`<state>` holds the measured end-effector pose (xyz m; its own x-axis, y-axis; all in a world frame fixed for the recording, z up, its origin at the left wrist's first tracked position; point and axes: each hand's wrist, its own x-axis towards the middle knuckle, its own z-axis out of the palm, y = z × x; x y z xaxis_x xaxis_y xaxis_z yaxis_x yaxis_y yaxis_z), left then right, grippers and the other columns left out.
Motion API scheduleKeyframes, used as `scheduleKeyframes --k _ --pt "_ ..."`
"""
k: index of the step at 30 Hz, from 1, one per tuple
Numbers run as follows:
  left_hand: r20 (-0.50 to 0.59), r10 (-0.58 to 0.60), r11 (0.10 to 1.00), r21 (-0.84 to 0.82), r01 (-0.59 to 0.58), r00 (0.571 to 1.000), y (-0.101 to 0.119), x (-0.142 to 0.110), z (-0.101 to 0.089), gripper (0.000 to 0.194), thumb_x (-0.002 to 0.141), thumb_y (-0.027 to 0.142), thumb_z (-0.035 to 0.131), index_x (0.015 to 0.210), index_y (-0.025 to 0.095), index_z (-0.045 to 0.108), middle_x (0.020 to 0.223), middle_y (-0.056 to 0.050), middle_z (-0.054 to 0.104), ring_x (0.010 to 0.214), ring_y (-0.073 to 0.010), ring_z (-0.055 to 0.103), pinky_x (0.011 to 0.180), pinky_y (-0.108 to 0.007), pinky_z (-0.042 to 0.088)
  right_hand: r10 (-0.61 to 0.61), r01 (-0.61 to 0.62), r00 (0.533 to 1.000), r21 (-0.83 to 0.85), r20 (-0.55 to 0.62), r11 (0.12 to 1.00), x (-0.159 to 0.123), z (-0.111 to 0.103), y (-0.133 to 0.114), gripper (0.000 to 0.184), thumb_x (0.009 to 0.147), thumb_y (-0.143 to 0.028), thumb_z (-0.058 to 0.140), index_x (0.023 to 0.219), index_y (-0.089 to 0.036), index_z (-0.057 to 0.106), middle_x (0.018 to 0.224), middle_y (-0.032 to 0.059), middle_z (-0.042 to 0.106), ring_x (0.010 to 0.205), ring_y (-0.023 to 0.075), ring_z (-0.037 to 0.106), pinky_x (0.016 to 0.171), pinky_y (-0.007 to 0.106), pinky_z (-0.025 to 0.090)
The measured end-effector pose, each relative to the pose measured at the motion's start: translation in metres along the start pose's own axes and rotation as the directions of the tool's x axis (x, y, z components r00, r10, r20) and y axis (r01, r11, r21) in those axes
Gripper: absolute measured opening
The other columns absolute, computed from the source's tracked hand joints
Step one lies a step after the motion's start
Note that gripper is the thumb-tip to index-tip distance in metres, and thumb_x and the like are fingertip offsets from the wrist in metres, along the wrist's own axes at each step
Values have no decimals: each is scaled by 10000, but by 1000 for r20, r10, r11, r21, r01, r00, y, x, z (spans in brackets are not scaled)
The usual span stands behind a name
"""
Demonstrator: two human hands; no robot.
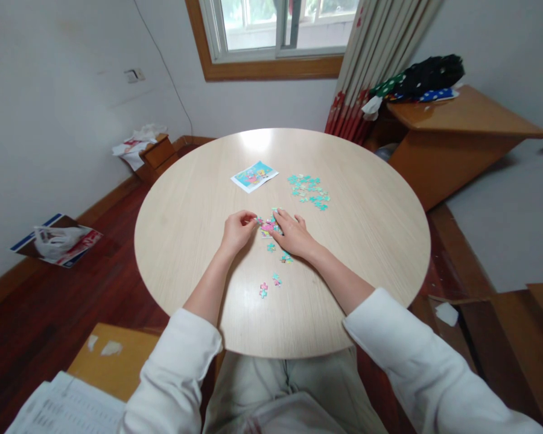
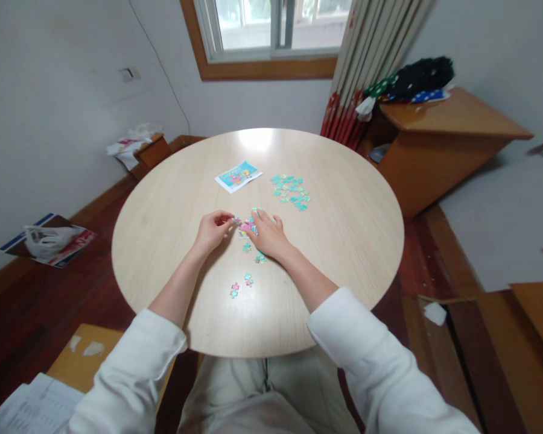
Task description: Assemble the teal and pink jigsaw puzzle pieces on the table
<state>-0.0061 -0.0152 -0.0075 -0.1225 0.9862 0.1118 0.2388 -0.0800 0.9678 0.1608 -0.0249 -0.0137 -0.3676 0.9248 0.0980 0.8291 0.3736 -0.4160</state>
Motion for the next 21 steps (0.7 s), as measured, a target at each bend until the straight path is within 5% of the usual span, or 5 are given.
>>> scheduleKeyframes --k 21 --pt "35 78 979 187 -84 996 -2 -1 0 54 685 136 654 697 150 705 688 -45 692 589 -134 561 642 -270 440 -3 3 1000 3 25 1000 -1 -5 -4 496 931 -360 443 1369 -127 440 1484 201 345 1390 278 304 1114 532 193"
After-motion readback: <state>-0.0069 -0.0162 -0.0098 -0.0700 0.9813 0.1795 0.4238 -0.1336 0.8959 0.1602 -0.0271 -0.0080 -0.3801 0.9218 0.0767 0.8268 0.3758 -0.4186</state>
